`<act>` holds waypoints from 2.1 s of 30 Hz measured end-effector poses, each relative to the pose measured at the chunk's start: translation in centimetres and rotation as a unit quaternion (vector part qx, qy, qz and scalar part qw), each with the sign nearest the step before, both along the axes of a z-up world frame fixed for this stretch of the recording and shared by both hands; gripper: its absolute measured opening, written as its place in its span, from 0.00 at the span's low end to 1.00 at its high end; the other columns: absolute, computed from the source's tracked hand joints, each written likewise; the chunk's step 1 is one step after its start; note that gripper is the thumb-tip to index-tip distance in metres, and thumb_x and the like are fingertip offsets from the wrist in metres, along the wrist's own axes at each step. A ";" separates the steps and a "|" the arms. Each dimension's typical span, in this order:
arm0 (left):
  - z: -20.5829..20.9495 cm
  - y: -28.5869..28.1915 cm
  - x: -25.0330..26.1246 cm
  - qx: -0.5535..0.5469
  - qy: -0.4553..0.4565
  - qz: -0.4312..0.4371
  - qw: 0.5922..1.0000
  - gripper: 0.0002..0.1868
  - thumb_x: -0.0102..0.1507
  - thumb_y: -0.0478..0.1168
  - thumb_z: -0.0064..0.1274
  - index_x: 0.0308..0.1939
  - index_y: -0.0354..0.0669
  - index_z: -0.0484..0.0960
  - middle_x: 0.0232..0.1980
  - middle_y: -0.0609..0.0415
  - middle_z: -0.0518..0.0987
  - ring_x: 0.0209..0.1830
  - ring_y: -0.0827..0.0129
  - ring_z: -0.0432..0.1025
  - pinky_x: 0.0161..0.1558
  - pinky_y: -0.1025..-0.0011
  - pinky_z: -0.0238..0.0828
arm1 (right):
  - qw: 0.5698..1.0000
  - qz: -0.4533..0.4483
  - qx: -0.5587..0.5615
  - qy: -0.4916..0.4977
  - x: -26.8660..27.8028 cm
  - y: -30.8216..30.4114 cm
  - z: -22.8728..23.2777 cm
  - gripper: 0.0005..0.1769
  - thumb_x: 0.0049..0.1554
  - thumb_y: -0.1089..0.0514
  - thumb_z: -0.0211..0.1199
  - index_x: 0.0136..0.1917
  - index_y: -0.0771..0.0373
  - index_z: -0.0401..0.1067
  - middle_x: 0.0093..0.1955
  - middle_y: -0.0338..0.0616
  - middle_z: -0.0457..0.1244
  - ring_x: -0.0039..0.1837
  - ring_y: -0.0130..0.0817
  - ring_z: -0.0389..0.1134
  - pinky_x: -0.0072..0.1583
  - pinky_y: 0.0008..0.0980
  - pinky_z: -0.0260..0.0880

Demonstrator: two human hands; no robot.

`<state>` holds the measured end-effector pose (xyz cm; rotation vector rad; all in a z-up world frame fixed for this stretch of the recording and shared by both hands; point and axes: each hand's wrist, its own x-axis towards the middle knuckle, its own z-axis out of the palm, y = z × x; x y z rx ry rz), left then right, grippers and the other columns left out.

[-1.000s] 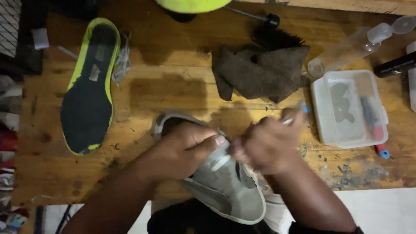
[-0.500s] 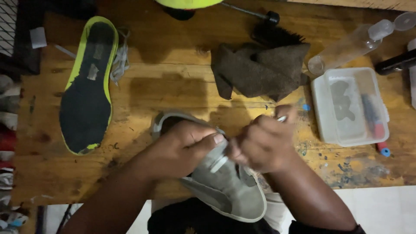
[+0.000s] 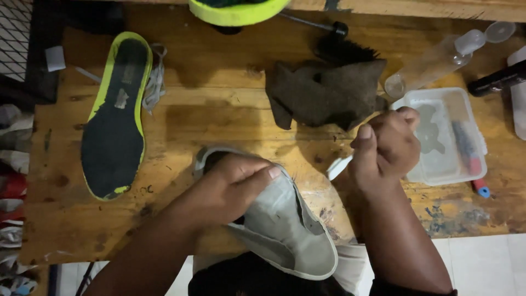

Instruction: Scrubbing the outer side and edges of a shoe with a brush and cleaning solution, then wiping it clean with a cloth.

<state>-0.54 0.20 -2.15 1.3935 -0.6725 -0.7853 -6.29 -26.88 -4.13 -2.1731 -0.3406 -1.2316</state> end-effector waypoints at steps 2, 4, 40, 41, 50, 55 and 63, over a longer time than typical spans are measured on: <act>0.5 0.2 0.1 -0.003 0.010 -0.002 1.000 0.25 0.72 0.36 0.42 0.18 0.43 0.71 0.16 0.61 0.66 0.21 0.78 0.59 0.23 0.75 0.54 | 1.000 0.006 0.024 0.017 -0.1 -0.2 -0.1 0.26 0.67 0.60 0.51 0.25 0.56 0.62 0.27 0.38 0.55 0.31 0.39 0.52 0.55 0.44 0.48; 0.8 0.3 -0.1 -0.004 0.025 -0.003 1.000 0.25 0.72 0.35 0.41 0.17 0.42 0.71 0.15 0.62 0.66 0.20 0.78 0.59 0.24 0.77 0.54 | 0.998 0.013 0.050 0.038 0.0 -1.2 -0.9 0.27 0.68 0.61 0.48 0.25 0.57 0.62 0.26 0.39 0.54 0.30 0.40 0.51 0.56 0.42 0.48; -2.9 0.6 0.6 0.032 0.020 0.080 0.996 0.21 0.70 0.42 0.47 0.22 0.42 0.80 0.20 0.57 0.70 0.26 0.72 0.64 0.29 0.73 0.60 | 0.961 -0.110 -0.131 0.218 0.8 2.0 0.0 0.07 0.57 0.57 0.68 0.51 0.51 0.78 0.41 0.34 0.63 0.49 0.41 0.68 0.51 0.39 0.60; -2.6 0.6 0.6 0.020 0.020 0.077 0.997 0.21 0.70 0.41 0.47 0.21 0.43 0.79 0.20 0.58 0.70 0.26 0.73 0.63 0.28 0.73 0.61 | 0.984 -0.041 -0.077 0.153 0.6 2.5 0.4 0.08 0.57 0.61 0.66 0.52 0.58 0.79 0.41 0.38 0.64 0.46 0.44 0.67 0.51 0.39 0.63; -1.7 0.4 0.8 -0.038 0.005 0.071 0.997 0.19 0.69 0.39 0.44 0.29 0.33 0.84 0.23 0.52 0.73 0.27 0.66 0.66 0.31 0.66 0.64 | 0.965 0.178 -0.174 0.081 -0.8 7.4 2.6 0.15 0.60 0.56 0.55 0.52 0.52 0.82 0.41 0.38 0.60 0.41 0.40 0.62 0.48 0.41 0.61; -4.7 0.6 0.8 -0.029 0.048 0.093 0.994 0.22 0.73 0.42 0.42 0.35 0.31 0.86 0.25 0.53 0.75 0.29 0.68 0.67 0.37 0.70 0.65 | 0.957 0.236 -0.144 0.092 -0.3 7.5 3.4 0.11 0.58 0.62 0.56 0.44 0.57 0.80 0.34 0.40 0.56 0.31 0.40 0.58 0.38 0.40 0.60; -6.5 0.5 0.6 -0.003 0.052 0.111 0.992 0.19 0.72 0.43 0.48 0.34 0.33 0.86 0.27 0.51 0.79 0.31 0.70 0.72 0.34 0.69 0.72 | 0.959 0.262 -0.069 0.088 0.0 4.6 2.1 0.16 0.59 0.57 0.52 0.37 0.61 0.79 0.29 0.38 0.54 0.27 0.38 0.56 0.34 0.36 0.60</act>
